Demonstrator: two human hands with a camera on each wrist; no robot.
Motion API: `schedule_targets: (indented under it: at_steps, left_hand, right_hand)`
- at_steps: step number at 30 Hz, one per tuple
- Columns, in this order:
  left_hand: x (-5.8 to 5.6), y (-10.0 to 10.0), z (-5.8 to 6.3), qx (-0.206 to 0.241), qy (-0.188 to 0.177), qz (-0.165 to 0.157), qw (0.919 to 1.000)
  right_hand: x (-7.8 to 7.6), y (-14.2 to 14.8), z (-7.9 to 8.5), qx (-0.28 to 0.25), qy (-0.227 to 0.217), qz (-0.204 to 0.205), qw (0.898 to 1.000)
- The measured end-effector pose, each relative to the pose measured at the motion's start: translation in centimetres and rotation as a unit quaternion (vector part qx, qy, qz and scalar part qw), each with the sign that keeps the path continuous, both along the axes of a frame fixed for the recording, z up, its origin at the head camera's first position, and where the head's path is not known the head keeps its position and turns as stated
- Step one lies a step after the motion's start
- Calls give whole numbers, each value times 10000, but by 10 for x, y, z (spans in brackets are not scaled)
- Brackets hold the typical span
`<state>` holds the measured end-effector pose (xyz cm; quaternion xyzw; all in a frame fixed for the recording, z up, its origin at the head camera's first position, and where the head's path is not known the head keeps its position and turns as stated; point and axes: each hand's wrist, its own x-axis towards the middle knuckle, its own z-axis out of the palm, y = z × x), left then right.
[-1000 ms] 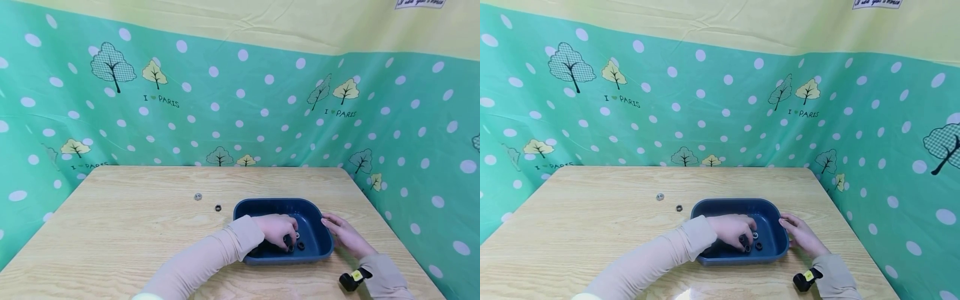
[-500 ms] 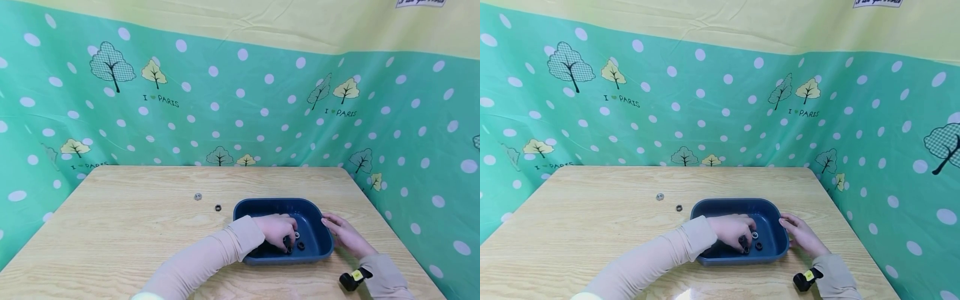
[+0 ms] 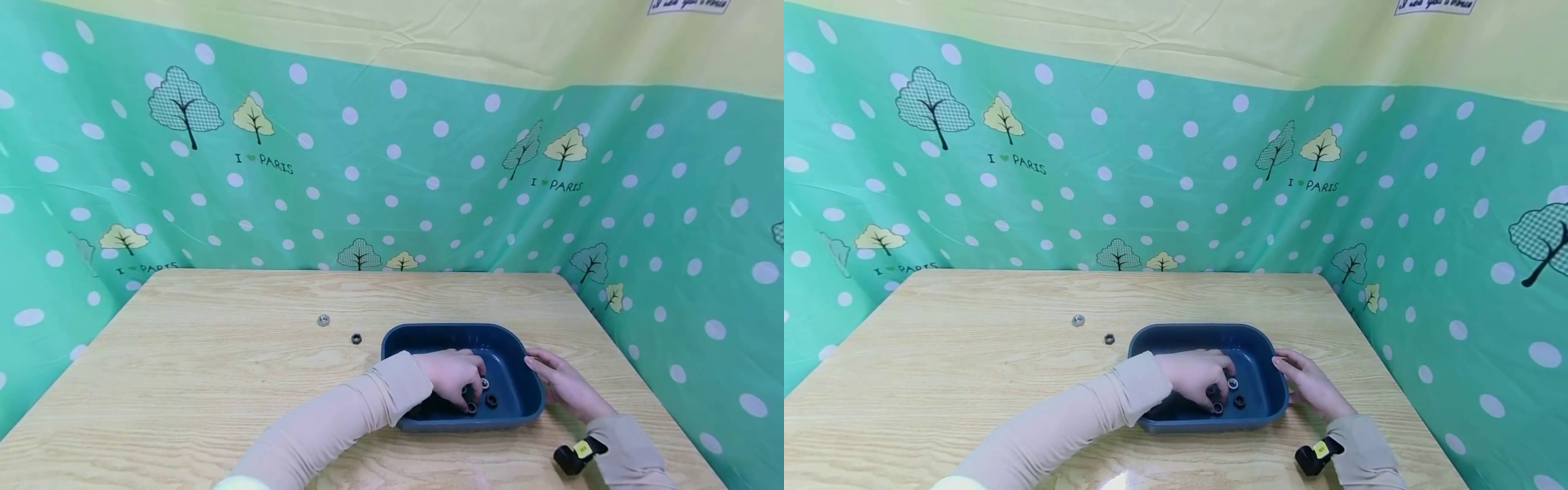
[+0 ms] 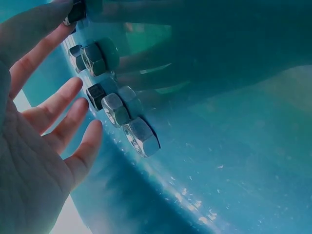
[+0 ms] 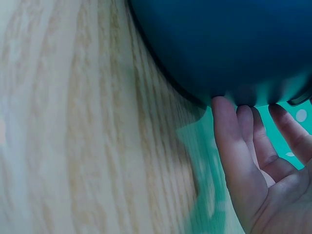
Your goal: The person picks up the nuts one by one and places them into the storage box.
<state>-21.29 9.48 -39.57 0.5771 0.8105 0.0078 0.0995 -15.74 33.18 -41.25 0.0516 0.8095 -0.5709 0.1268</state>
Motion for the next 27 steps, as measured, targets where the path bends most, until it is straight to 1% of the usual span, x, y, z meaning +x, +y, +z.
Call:
schedule_targets:
  at_steps: [10,15,19,22,27]
  left_hand:
    - [-1,1,-2,41,-99,15,9999]
    - [-3,2,-3,224,-156,-31,9996]
    - [-6,3,-3,428,-130,-69,9990]
    - [-8,4,-4,500,-74,-57,9987]
    - [-9,3,-4,485,-71,132,9987]
  right_hand:
    - [0,0,1,140,-26,17,9999]
    - [0,1,1,59,-70,34,10000]
    - [-1,3,0,23,-92,61,9999]
    - [-1,3,0,16,-92,60,9999]
    - [-1,3,0,-26,-73,47,10000]
